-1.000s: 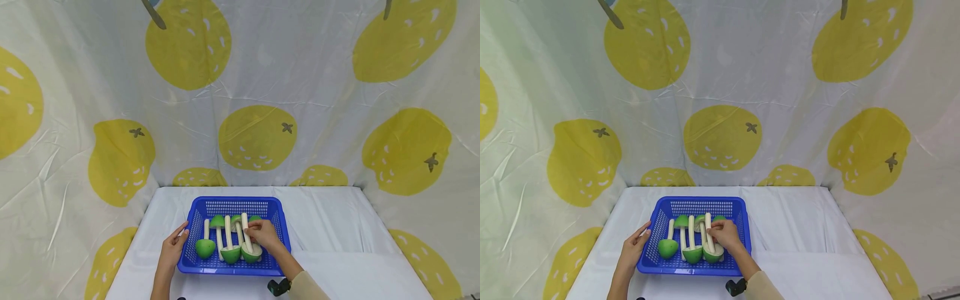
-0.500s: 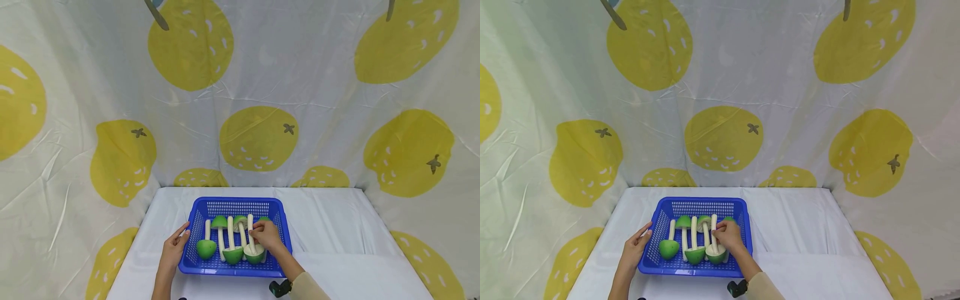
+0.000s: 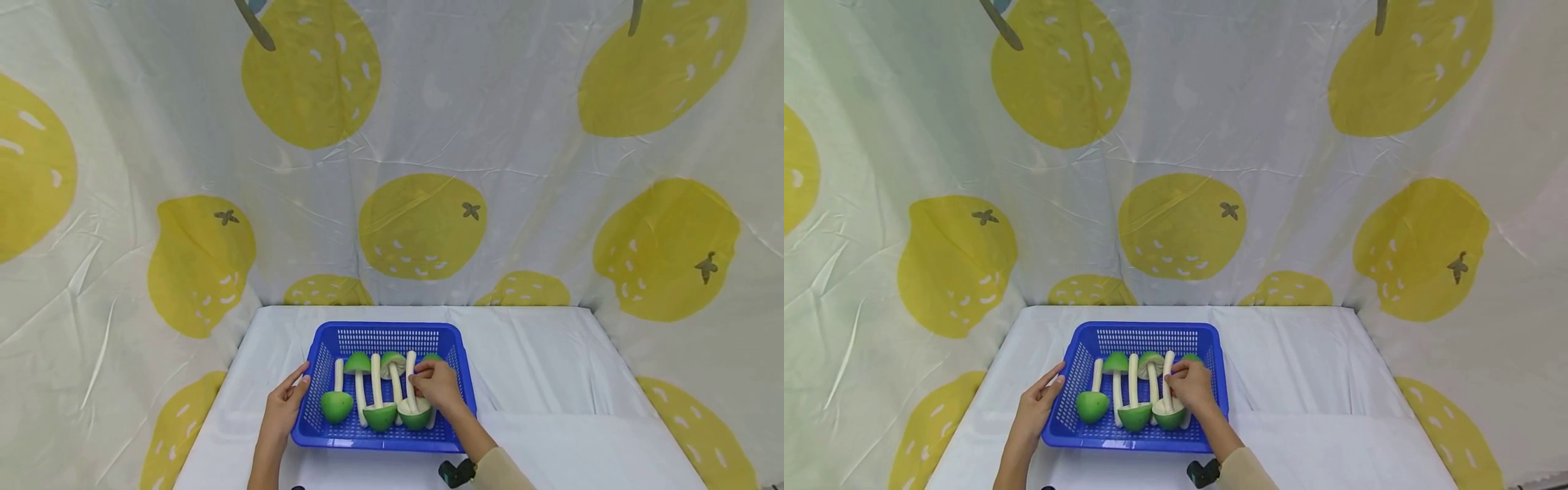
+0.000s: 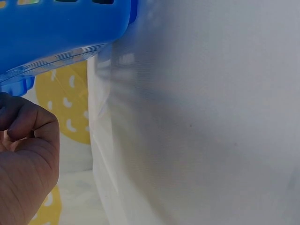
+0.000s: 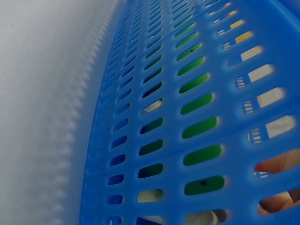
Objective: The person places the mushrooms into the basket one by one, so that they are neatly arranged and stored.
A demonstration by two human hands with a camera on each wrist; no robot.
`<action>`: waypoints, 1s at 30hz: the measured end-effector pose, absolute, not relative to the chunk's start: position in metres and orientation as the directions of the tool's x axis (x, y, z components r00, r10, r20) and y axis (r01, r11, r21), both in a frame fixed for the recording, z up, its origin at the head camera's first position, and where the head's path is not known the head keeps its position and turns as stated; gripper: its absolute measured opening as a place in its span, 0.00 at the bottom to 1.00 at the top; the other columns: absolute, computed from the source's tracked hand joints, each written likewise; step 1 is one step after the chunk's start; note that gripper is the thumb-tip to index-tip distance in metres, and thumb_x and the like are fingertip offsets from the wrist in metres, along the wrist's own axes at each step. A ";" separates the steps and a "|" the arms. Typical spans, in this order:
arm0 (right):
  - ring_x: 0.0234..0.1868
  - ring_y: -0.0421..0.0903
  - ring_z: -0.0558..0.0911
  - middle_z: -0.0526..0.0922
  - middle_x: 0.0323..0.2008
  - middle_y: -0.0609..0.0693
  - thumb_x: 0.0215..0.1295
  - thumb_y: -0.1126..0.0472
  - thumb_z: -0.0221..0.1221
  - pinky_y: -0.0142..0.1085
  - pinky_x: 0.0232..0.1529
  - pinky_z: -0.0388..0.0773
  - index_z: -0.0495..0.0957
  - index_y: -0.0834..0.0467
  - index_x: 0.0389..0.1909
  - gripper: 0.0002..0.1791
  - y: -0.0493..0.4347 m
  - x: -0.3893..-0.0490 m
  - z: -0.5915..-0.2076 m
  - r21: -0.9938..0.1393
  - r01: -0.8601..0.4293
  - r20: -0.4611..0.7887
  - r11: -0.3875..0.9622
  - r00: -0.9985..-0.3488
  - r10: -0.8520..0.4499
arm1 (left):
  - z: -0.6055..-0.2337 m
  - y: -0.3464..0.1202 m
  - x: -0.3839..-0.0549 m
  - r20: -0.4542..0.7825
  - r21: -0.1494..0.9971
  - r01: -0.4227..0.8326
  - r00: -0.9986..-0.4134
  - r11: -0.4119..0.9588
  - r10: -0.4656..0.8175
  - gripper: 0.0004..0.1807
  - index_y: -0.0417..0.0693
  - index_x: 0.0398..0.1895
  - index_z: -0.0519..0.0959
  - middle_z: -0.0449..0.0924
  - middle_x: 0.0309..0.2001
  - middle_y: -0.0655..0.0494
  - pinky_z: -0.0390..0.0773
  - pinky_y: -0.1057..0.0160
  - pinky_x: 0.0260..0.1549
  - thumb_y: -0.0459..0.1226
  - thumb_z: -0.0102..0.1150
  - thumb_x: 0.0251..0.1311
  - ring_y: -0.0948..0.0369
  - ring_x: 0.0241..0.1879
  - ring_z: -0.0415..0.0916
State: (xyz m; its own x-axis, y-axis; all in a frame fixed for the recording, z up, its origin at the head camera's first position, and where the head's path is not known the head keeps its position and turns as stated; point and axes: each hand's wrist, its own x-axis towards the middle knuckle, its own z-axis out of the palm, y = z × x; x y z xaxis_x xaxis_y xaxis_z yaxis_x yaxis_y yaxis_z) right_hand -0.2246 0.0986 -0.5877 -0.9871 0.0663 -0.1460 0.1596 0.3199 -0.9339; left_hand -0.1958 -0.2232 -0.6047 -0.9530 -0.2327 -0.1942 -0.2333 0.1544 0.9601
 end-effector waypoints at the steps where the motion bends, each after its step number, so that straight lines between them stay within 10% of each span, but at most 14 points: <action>1: 0.26 0.47 0.85 0.84 0.30 0.56 0.58 0.66 0.66 0.38 0.29 0.83 0.79 0.68 0.43 0.14 0.099 -0.224 -0.587 -0.934 0.159 -0.144 0.319 -0.987 0.071 | -0.605 -0.223 -0.196 -0.193 0.959 -0.233 -0.953 0.159 -0.233 0.27 0.68 0.64 0.74 0.80 0.29 0.52 0.77 0.65 0.28 0.59 0.57 0.61 0.60 0.29 0.76; 23: 0.36 0.48 0.85 0.85 0.36 0.50 0.60 0.60 0.66 0.39 0.36 0.82 0.81 0.60 0.48 0.16 0.115 -0.218 -0.575 -0.924 -0.016 0.016 0.381 -1.000 -0.003 | -0.602 -0.225 -0.196 -0.150 0.960 -0.198 -0.960 0.199 -0.235 0.28 0.65 0.63 0.74 0.69 0.23 0.56 0.70 0.65 0.25 0.59 0.58 0.60 0.61 0.24 0.68; 30: 0.37 0.40 0.83 0.84 0.37 0.45 0.58 0.59 0.68 0.30 0.38 0.79 0.82 0.53 0.45 0.14 0.129 -0.207 -0.564 -0.897 -0.125 0.129 0.423 -0.991 -0.019 | -0.606 -0.223 -0.195 -0.170 0.969 -0.204 -0.960 0.142 -0.221 0.27 0.66 0.64 0.74 0.86 0.40 0.46 0.80 0.65 0.32 0.59 0.57 0.61 0.58 0.35 0.82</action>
